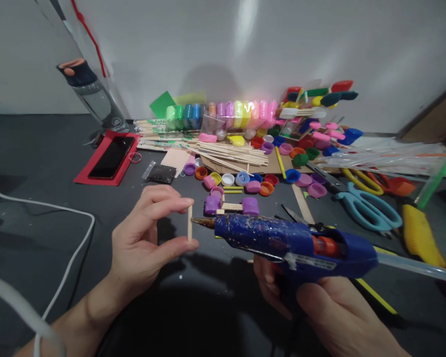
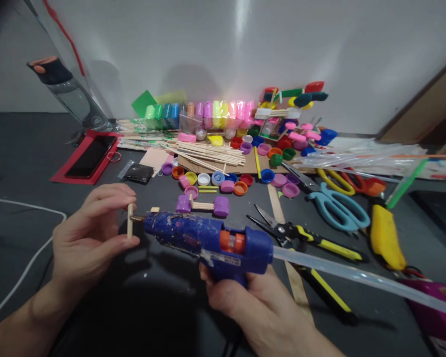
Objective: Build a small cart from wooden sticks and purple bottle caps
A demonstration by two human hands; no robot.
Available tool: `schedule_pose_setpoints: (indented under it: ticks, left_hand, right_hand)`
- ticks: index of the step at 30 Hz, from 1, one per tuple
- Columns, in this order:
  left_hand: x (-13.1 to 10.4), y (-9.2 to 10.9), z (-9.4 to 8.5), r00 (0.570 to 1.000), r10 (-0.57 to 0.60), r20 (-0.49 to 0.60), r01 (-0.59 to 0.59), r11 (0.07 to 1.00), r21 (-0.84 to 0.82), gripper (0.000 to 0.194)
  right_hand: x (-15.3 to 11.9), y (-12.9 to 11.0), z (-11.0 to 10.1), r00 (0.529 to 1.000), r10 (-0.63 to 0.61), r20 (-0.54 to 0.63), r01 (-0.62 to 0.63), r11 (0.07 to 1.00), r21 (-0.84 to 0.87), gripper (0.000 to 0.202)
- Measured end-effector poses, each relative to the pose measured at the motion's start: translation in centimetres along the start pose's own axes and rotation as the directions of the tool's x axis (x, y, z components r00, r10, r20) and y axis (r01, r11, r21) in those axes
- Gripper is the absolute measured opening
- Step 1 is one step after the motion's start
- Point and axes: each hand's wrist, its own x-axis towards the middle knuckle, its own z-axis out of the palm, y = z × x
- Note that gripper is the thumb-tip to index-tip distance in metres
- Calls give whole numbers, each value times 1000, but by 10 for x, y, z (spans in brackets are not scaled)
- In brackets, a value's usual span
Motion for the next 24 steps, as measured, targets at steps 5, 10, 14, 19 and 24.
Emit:
schedule_pose_setpoints:
  ticks: [5, 10, 14, 19, 24]
  left_hand:
    - [1, 1, 0, 1000, -5, -9, 5, 1000, 23, 50]
    - [1, 2, 1, 1000, -4, -13, 5, 999, 39, 48]
    - [2, 1, 1, 1000, 0, -6, 0, 1000, 23, 49]
    - [2, 1, 1, 1000, -17, -10, 17, 1000, 3, 50]
    - [2, 2, 1, 999, -30, -22, 31, 999, 9, 48]
  right_hand:
    - [1, -3, 1, 1000, -2, 23, 2, 1000, -15, 45]
    - [0, -4, 0, 1000, -8, 9, 8, 999, -33, 45]
    - [0, -3, -1, 1000, 1, -6, -1, 999, -32, 43]
    - [1, -4, 0, 999, 38, -3, -38, 999, -26, 48]
    - [1, -7, -1, 999, 32, -10, -33, 999, -17, 42]
